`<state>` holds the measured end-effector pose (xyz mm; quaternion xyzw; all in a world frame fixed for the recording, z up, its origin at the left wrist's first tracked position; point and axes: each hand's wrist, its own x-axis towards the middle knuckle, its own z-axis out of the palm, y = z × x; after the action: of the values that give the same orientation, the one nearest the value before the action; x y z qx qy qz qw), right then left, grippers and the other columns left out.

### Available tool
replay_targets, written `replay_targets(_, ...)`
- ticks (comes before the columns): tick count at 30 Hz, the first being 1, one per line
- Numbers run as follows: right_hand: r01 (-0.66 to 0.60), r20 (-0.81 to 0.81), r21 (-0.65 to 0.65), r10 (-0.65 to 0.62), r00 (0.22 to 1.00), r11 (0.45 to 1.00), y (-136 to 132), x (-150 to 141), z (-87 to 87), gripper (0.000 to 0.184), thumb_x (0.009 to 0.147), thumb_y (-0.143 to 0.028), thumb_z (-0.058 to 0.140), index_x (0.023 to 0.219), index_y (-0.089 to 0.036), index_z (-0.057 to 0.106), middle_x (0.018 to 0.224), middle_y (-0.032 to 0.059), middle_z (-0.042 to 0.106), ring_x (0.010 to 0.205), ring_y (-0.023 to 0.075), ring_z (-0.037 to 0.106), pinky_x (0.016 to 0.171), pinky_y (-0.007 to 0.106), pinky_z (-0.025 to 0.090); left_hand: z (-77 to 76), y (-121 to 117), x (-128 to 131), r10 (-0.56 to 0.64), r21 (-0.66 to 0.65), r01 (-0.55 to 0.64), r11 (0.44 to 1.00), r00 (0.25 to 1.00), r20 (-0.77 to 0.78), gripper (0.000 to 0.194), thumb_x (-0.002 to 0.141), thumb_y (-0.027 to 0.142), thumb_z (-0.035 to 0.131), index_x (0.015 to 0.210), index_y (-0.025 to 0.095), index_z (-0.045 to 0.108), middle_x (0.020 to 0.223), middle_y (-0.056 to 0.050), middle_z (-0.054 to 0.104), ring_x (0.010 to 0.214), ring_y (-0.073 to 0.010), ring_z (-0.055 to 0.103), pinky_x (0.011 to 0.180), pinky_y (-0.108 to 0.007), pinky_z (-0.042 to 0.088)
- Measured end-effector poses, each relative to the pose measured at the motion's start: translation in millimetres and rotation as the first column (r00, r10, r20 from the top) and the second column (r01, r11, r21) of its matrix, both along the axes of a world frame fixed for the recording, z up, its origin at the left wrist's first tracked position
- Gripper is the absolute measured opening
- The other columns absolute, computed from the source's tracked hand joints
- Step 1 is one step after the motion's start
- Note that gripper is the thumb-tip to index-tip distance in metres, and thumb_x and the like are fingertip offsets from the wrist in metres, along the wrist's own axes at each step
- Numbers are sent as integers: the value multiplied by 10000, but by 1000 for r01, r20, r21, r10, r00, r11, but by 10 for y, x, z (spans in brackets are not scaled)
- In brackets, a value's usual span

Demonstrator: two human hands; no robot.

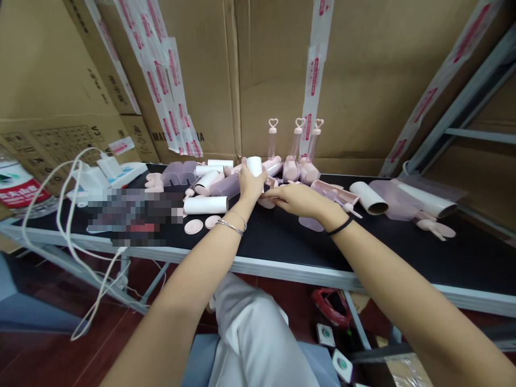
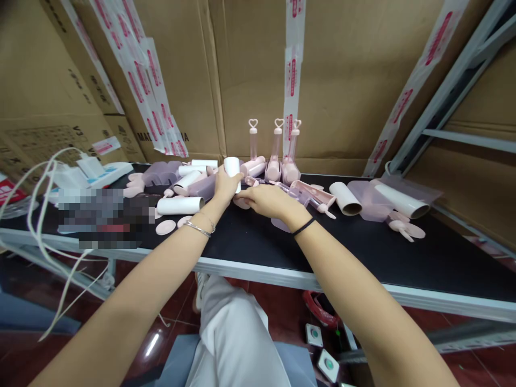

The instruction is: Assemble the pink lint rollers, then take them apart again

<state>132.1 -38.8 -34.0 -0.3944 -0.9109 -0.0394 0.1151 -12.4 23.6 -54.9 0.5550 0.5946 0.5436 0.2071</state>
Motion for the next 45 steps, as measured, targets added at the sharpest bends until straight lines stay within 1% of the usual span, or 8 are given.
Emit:
replay_targets(5, 156, 140, 60, -163, 977, 986, -43, 26, 56, 348, 958, -247, 373, 1123, -241, 679, 1077, 86, 715, 862, 227, 673, 687, 298, 436, 16, -41, 6, 19, -89, -30, 996, 993, -116, 701, 783, 209, 653, 1425, 120, 387, 1472, -191, 443, 1436, -298, 330, 1149, -367, 308)
replay_targets(8, 269, 148, 71, -277, 949, 960, -42, 64, 79, 337, 956, -228, 372, 1118, -206, 666, 1028, 112, 720, 852, 240, 672, 710, 314, 435, 7, -52, 0, -3, -114, -15, 993, 987, -160, 738, 802, 209, 626, 1468, 88, 335, 1500, -213, 401, 1454, -296, 298, 1157, -367, 299)
replay_targets(14, 282, 44, 178, -294, 955, 943, 4, 113, 73, 323, 961, -276, 380, 1020, -195, 688, 1057, 132, 702, 943, 258, 643, 817, 354, 433, 6, -58, -16, -38, -105, 18, 994, 980, -196, 518, 827, 186, 571, 1339, 120, 523, 1433, -161, 503, 1339, -260, 462, 1121, -366, 351)
replay_targets(20, 382, -118, 274, -363, 924, 883, -7, 178, 159, 212, 883, -339, 510, 842, -200, 664, 913, 89, 703, 804, 221, 621, 656, 296, 378, 53, -96, -10, 1, 0, -1, 1000, 970, -241, 349, 833, 130, 553, 1162, 167, 662, 1313, -111, 610, 1281, -234, 511, 1107, -364, 365)
replay_targets(26, 559, -364, 255, -458, 811, 789, 28, 423, 284, 245, 843, -393, 535, 687, -212, 588, 723, 67, 655, 662, 200, 566, 566, 293, 300, 90, -154, 13, -9, 63, 26, 998, 968, -250, 323, 839, 109, 539, 1117, 180, 688, 1234, -98, 639, 1199, -214, 560, 1059, -360, 410)
replay_targets(30, 677, -473, 193, -537, 698, 711, 108, 658, 311, 185, 838, -383, 548, 784, -219, 613, 761, 75, 663, 695, 215, 566, 603, 306, 349, 99, -172, 16, -19, 52, 31, 998, 975, -223, 310, 841, 104, 530, 1096, 185, 687, 1226, -83, 645, 1195, -210, 566, 1066, -365, 401)
replay_targets(35, 732, -499, 119, -597, 628, 671, 184, 876, 290, 163, 836, -288, 528, 930, -209, 635, 880, 102, 683, 799, 232, 586, 697, 332, 413, 102, -162, 8, -38, 49, 49, 998, 980, -194, 300, 842, 100, 512, 1071, 194, 683, 1224, -71, 656, 1194, -210, 566, 1093, -399, 371)
replay_targets(45, 744, -457, 138, -625, 633, 653, 279, 991, 203, 270, 810, -182, 450, 970, -196, 667, 1015, 131, 670, 910, 263, 600, 760, 360, 440, 96, -150, 14, -63, 41, 73, 997, 980, -190, 279, 840, 95, 521, 1045, 189, 684, 1179, -53, 690, 1152, -204, 588, 1066, -399, 389)
